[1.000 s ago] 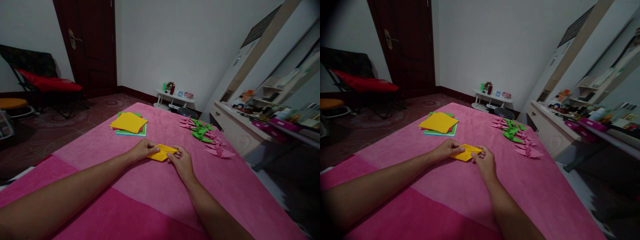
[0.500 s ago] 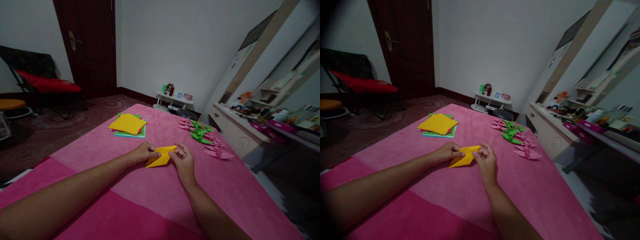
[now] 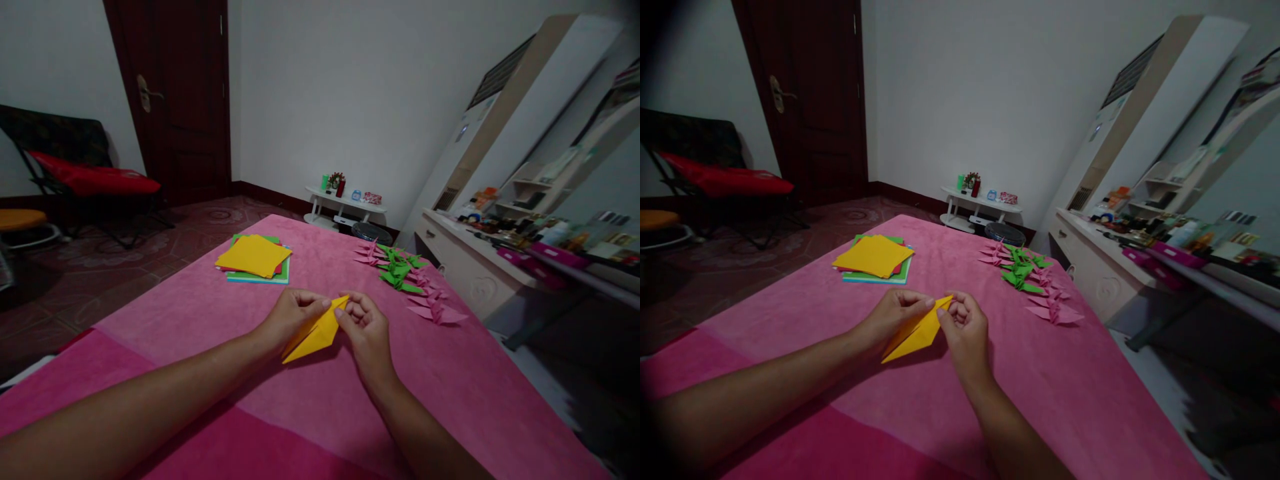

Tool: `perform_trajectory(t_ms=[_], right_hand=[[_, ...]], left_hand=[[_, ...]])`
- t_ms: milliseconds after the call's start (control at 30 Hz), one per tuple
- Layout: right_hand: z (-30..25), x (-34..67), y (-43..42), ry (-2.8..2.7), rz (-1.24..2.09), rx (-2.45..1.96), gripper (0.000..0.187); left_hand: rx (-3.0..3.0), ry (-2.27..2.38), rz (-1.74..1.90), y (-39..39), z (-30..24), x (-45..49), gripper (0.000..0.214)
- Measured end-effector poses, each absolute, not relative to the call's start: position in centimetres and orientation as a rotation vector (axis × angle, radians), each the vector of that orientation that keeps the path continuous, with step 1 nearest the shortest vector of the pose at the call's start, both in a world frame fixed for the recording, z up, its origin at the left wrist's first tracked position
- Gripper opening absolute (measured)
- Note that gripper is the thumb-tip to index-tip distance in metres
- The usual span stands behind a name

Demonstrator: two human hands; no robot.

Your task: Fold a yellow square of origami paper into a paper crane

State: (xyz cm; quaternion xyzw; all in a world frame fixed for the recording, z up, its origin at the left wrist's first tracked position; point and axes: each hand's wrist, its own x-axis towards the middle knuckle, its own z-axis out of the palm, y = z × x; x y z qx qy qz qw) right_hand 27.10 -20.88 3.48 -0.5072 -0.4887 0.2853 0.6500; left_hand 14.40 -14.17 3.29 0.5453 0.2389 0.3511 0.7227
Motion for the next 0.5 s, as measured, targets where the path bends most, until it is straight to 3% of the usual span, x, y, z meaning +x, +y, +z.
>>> perform_trajectory(t_ms=[500], right_hand=[[2.69, 27.16, -21.47, -1.137, 0.585, -1.189, 0.016]], left_hand=[[1.245, 0.622, 0.737, -14.89, 3.12, 14.57, 0.035]])
